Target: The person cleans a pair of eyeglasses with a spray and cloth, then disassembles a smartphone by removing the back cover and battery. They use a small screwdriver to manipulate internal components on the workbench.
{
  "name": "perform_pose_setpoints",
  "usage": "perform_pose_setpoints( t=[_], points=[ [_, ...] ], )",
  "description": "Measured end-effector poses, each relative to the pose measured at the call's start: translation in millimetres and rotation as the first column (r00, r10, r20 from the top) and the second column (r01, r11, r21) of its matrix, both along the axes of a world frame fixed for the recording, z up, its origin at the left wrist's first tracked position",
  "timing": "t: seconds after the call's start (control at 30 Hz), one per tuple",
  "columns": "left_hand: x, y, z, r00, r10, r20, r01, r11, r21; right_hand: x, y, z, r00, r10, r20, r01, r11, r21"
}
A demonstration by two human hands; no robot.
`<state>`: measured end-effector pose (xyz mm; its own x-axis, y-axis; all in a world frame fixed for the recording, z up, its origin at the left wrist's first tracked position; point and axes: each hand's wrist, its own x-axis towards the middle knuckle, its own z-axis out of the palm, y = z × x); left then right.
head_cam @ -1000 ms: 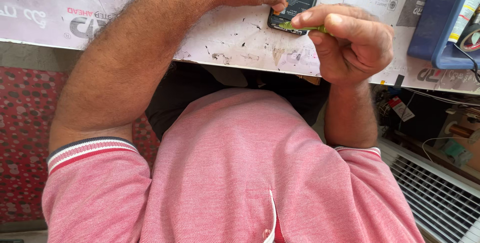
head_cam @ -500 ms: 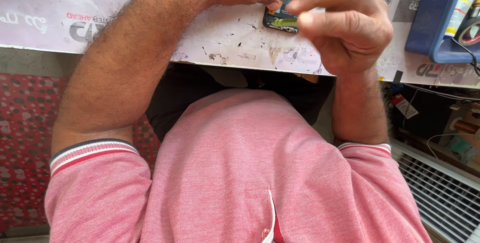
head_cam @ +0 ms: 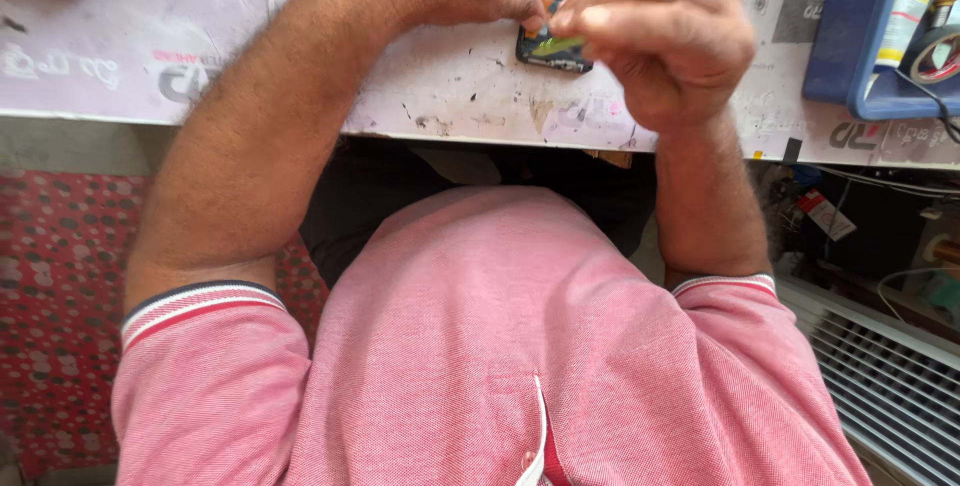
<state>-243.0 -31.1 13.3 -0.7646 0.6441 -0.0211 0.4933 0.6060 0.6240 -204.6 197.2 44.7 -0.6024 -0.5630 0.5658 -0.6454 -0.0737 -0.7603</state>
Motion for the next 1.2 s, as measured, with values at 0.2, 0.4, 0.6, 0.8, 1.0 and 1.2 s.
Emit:
perform_pose_setpoints(
  t=[0.2,0.4,0.6,0.8,1.0,1.2],
  points=[
    [-12,-3,15,0.981,-0.056,-0.186,0.065,0.997,0.041,2,-4,3,0.997,-0.022,-0.080,0.023,1.000,0.006],
    [-8,-2,28,0.989,-0.039,-0.139,0.037,0.999,-0.013,3,-7,7,0.990,-0.044,-0.133,0.044,0.999,-0.004],
    [-7,2,23,0.996,0.011,-0.091,-0.017,0.998,-0.065,4,-2,2,0.995,-0.057,-0.083,0.060,0.997,0.038],
    [-8,1,23,0.992,-0.001,-0.122,-0.004,0.999,-0.039,3,-4,-1,0.997,-0.053,-0.062,0.054,0.998,0.017],
    [-8,3,22,0.993,0.014,-0.118,-0.018,0.999,-0.033,2,-3,-1,0.993,-0.074,-0.092,0.076,0.997,0.024],
    [-8,3,23,0.995,0.009,-0.102,-0.014,0.999,-0.042,3,0,-2,0.995,-0.075,-0.068,0.076,0.997,0.019]
  ],
)
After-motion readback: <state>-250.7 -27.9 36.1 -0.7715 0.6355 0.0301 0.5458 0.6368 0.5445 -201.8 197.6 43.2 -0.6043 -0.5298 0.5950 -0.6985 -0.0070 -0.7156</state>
